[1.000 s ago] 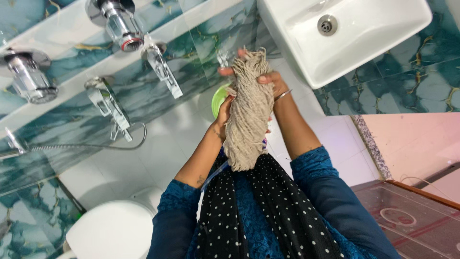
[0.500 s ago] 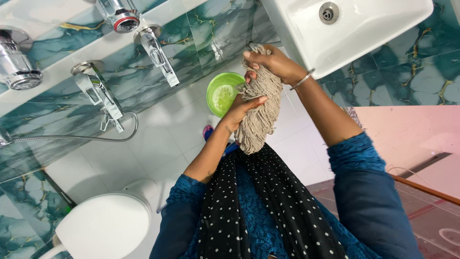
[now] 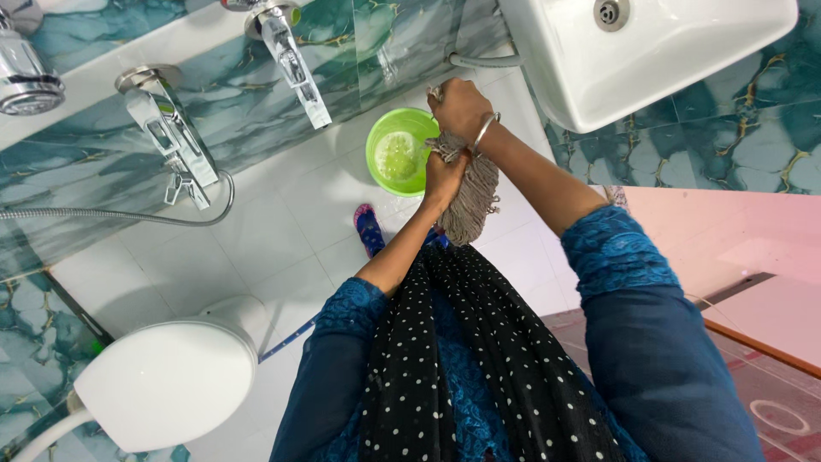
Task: The person dips a mop into a bucket of water, wrings the mop head by hand to remove excess liquid, and then mops the floor of the room.
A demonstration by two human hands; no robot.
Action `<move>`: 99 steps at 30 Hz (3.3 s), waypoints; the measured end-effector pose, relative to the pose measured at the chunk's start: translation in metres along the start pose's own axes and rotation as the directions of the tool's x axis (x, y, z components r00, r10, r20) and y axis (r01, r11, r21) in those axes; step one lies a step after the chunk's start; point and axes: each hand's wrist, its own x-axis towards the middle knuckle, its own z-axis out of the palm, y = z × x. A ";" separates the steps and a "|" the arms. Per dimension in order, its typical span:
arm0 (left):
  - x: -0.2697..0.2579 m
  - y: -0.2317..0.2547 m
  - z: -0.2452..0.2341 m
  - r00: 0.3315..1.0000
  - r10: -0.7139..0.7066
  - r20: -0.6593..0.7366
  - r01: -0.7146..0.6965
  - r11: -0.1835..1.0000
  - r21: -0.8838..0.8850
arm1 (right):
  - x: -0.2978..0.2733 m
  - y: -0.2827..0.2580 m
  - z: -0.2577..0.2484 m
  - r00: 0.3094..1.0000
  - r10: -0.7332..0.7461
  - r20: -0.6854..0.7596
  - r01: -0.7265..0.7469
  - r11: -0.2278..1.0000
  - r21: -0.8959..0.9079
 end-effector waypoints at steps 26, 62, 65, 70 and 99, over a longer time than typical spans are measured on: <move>0.022 0.025 -0.046 0.971 -0.222 0.090 0.203 0.962 0.183 | -0.007 0.020 -0.038 0.978 -0.205 -0.027 0.189 0.838 0.512; -0.020 0.007 -0.037 0.933 0.054 0.357 -0.034 0.997 -0.063 | -0.030 0.067 -0.027 0.930 -0.325 -0.173 0.350 0.635 0.689; -0.008 -0.015 -0.032 0.968 0.060 0.245 -0.056 0.998 -0.022 | -0.012 0.071 -0.006 0.889 -0.382 -0.253 0.456 0.679 0.575; 0.018 -0.021 -0.025 0.994 0.098 0.055 -0.103 0.990 0.095 | 0.027 0.081 0.022 0.969 -0.059 -0.239 0.143 0.925 0.352; 0.035 0.010 -0.097 0.880 -0.191 0.435 0.334 0.899 -0.282 | 0.042 0.078 0.020 0.961 0.160 -0.228 -0.017 0.850 0.527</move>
